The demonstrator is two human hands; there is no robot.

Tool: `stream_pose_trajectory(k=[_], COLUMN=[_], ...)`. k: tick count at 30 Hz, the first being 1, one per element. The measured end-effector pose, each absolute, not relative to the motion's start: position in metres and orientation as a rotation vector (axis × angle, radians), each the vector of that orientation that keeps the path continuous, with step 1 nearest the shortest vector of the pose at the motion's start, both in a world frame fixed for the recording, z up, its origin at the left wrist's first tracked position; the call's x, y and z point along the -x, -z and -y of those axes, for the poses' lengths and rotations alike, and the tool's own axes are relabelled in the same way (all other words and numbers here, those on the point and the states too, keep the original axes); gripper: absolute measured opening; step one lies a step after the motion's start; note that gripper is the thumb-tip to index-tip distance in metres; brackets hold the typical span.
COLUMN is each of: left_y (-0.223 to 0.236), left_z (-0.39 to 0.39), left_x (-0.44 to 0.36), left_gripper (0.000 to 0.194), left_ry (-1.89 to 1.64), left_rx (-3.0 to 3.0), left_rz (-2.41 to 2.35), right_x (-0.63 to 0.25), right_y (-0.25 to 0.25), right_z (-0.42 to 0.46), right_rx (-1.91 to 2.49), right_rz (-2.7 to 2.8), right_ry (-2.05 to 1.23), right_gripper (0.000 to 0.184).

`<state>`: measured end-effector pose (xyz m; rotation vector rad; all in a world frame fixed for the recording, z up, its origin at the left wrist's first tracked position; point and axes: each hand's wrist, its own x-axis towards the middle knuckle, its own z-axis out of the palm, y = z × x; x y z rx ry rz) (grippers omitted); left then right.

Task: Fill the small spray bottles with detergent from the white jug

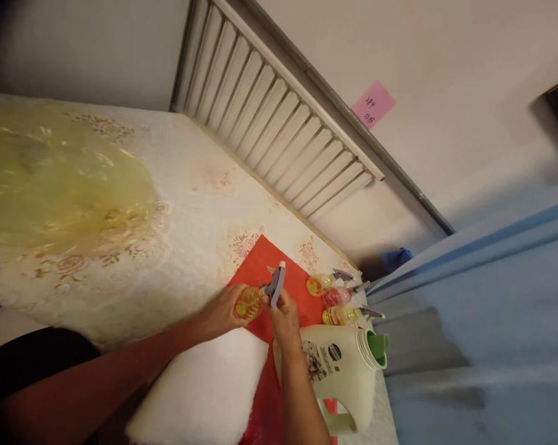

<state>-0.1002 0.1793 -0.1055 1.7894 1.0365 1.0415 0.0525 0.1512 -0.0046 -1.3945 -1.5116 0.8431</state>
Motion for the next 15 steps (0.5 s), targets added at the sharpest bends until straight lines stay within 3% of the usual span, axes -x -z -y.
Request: stream_pose_trajectory(k=[8, 15], left_y=[0.1111, 0.1105], left_z=[-0.1801, -0.1803], left_x=[0.0989, 0.0993], left_gripper=[0.056, 0.057], left_ry=[-1.054, -1.048], left_rx=[-1.798, -1.819], left_rz=[-1.032, -1.033], right_x=[-0.0463, -0.0488], right_y=[0.0045, -0.0002], right_z=[-0.1486, -0.1460], right_rx=[1.428, 1.409], right_rz=[1.514, 1.443], right_ry=[-0.786, -0.935], right_gripper=[0.020, 0.031])
